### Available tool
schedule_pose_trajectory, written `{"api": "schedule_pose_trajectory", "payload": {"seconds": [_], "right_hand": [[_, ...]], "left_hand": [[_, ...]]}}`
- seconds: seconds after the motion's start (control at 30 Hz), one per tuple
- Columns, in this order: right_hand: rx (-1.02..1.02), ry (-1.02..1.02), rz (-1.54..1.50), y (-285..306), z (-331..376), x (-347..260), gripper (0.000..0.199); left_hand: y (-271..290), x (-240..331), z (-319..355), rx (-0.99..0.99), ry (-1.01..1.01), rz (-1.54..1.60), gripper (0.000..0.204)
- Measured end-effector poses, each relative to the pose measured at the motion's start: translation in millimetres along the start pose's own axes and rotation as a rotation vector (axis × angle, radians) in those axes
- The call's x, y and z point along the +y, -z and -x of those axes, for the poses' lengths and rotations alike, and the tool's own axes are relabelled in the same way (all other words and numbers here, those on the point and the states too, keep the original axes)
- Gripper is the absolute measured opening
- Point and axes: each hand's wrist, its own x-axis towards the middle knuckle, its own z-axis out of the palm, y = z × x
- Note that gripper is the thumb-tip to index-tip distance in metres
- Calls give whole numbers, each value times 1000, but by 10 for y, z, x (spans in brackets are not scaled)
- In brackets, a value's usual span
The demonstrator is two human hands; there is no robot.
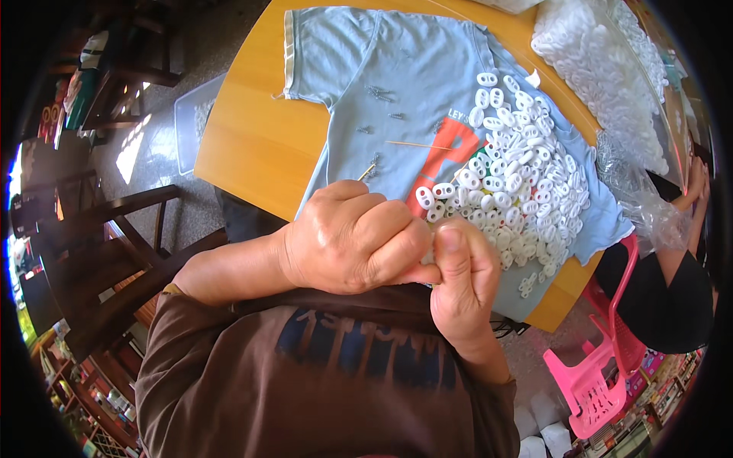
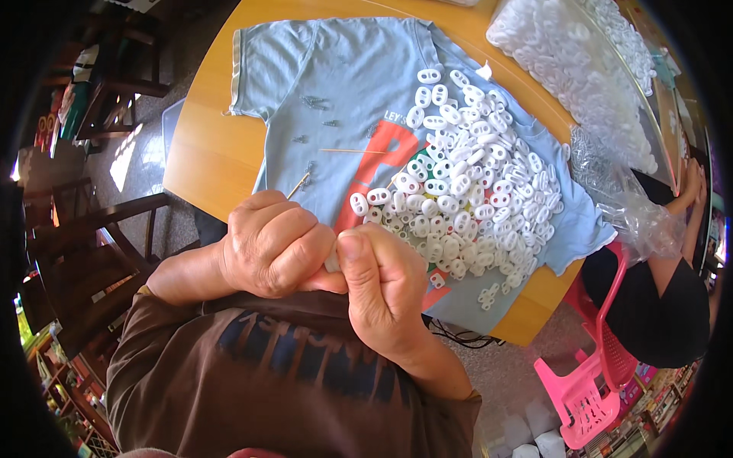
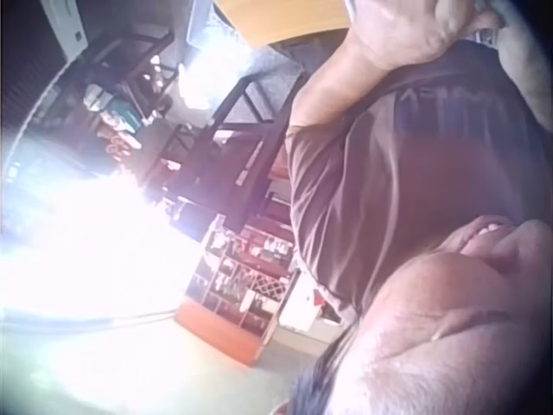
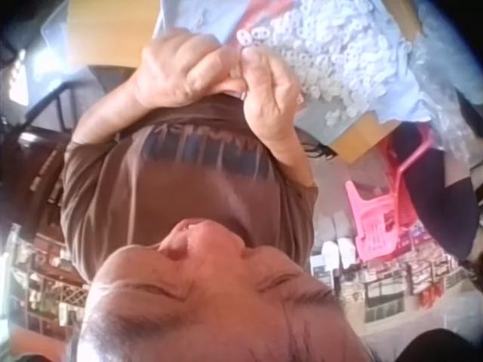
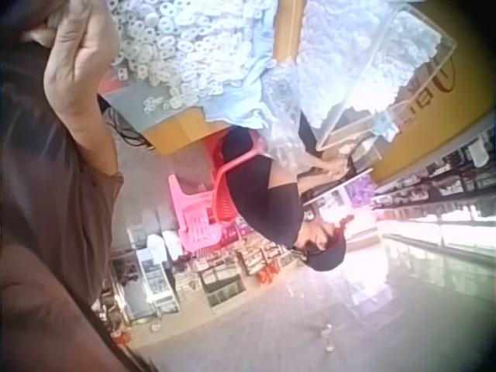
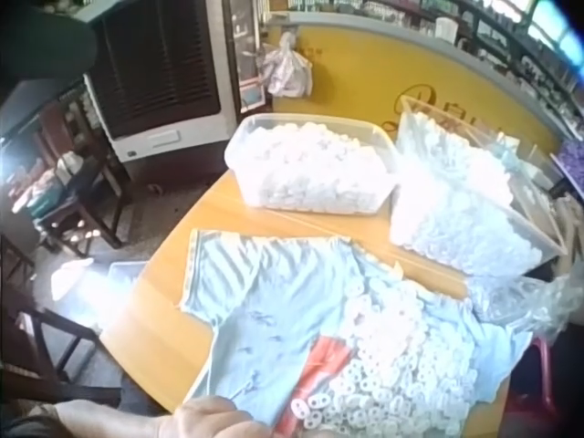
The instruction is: Assembling small white plastic components by inserting pins using a small metal tool.
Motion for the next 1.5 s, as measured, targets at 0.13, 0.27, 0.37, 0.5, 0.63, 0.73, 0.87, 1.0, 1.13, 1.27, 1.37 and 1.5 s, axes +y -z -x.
{"api": "schedule_pose_trajectory", "payload": {"seconds": [0.13,0.27,0.37,0.5,0.63,0.73,0.87,1.0,1.13,1.27,1.37,1.5], "right_hand": [[0,-22,3,-7,23,10,30],[-19,-29,30,-22,23,-34,29],[-50,-8,35,-45,18,-101,28],[-77,-76,-18,-40,27,-130,28],[-17,-57,19,-94,45,-106,29],[1,-16,70,-111,31,-103,30],[-85,-47,4,-49,1,-105,28],[-154,-150,-104,-24,-35,-163,27],[-159,-195,-130,-40,-18,-219,26],[-208,-179,-109,-6,-14,-211,25],[-244,-164,-84,9,-17,-242,25],[-231,-201,-58,32,15,-250,19]], "left_hand": [[-14,29,50,9,27,-21,43],[-4,-1,50,40,14,-14,43],[87,-102,24,21,-21,64,44],[142,-155,-20,-41,-99,169,42],[135,-32,61,-38,1,105,39],[103,47,115,30,76,55,29],[115,18,101,-20,207,424,27],[131,-12,141,-11,250,570,24],[204,32,133,-91,414,823,17],[272,54,124,-197,586,1037,16],[241,115,153,-134,764,1380,19],[352,111,128,-263,1045,1663,22]]}}
